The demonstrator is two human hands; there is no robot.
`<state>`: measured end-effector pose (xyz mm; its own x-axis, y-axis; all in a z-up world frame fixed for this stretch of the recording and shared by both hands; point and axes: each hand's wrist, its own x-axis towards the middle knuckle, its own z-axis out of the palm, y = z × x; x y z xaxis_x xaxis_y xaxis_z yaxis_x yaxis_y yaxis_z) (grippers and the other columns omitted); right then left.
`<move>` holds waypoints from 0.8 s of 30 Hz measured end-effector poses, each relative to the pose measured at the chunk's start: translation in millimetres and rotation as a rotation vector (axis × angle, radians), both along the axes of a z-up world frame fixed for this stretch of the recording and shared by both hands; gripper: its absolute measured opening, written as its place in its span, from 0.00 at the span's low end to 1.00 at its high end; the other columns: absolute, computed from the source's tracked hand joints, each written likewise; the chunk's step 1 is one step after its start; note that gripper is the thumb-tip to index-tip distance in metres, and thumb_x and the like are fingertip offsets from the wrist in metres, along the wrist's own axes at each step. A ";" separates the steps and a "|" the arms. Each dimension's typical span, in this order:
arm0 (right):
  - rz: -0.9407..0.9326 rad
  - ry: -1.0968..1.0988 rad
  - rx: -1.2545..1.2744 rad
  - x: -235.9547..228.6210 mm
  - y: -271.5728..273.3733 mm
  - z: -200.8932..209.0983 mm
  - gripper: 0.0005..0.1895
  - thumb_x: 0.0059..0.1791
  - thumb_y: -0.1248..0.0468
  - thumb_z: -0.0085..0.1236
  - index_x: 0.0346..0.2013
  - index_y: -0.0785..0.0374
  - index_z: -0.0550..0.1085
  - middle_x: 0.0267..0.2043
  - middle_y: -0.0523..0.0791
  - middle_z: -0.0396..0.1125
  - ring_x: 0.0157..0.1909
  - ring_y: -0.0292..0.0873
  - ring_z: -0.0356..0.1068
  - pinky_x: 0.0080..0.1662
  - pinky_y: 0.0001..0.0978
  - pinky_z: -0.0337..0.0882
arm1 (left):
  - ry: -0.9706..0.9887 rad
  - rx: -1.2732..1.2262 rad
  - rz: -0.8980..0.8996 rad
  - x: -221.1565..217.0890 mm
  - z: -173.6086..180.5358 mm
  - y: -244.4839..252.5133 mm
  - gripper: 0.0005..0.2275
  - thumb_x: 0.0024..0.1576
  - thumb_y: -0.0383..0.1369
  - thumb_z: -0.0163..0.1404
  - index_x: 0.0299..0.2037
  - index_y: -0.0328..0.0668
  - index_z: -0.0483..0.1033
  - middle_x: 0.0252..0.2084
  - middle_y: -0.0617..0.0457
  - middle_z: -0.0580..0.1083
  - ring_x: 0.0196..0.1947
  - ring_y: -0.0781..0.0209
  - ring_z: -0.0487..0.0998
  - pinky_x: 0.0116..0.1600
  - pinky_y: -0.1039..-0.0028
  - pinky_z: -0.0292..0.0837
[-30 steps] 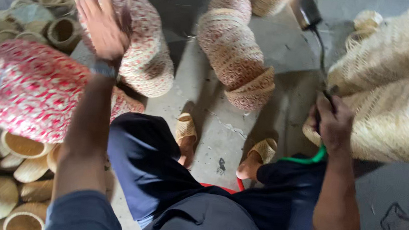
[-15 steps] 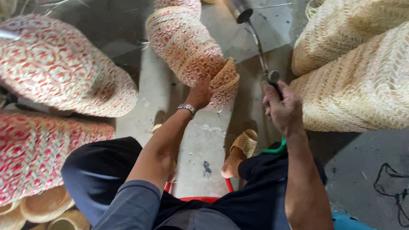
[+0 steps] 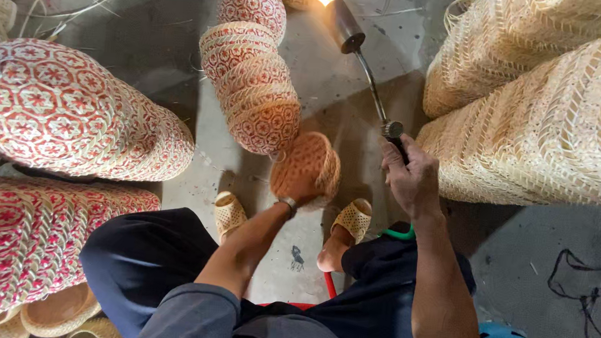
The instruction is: The person uses a handheld blowtorch to singe the exterior of woven bamboo baskets, rotating each item by hand and handling them one at a time.
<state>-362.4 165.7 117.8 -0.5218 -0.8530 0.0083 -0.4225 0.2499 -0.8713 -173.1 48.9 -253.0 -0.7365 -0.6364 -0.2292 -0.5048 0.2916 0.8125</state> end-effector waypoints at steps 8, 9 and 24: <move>-0.004 -0.047 0.003 -1.3 3.8 -16.0 0.17 0.56 0.52 0.56 0.45 0.63 0.77 0.24 0.39 0.67 0.24 0.32 0.65 0.28 0.28 0.67 | -0.152 0.062 0.189 24.9 69.5 58.1 0.21 0.52 0.51 0.59 0.40 0.38 0.82 0.38 0.37 0.81 0.36 0.45 0.82 0.43 0.56 0.75; -0.003 -0.057 0.004 -0.6 5.4 -21.1 0.18 0.56 0.50 0.56 0.44 0.63 0.77 0.24 0.39 0.67 0.24 0.32 0.65 0.28 0.29 0.66 | -0.205 0.058 0.199 28.5 81.2 62.6 0.21 0.54 0.51 0.58 0.41 0.38 0.82 0.38 0.37 0.81 0.35 0.45 0.81 0.43 0.56 0.75; 0.059 0.575 0.154 81.0 12.5 -92.2 0.49 0.41 0.29 0.63 0.48 0.75 0.70 0.29 0.62 0.71 0.34 0.65 0.74 0.36 0.54 0.74 | 0.975 1.130 0.735 27.2 199.2 79.5 0.12 0.65 0.40 0.51 0.37 0.38 0.76 0.32 0.54 0.76 0.28 0.63 0.75 0.34 0.71 0.72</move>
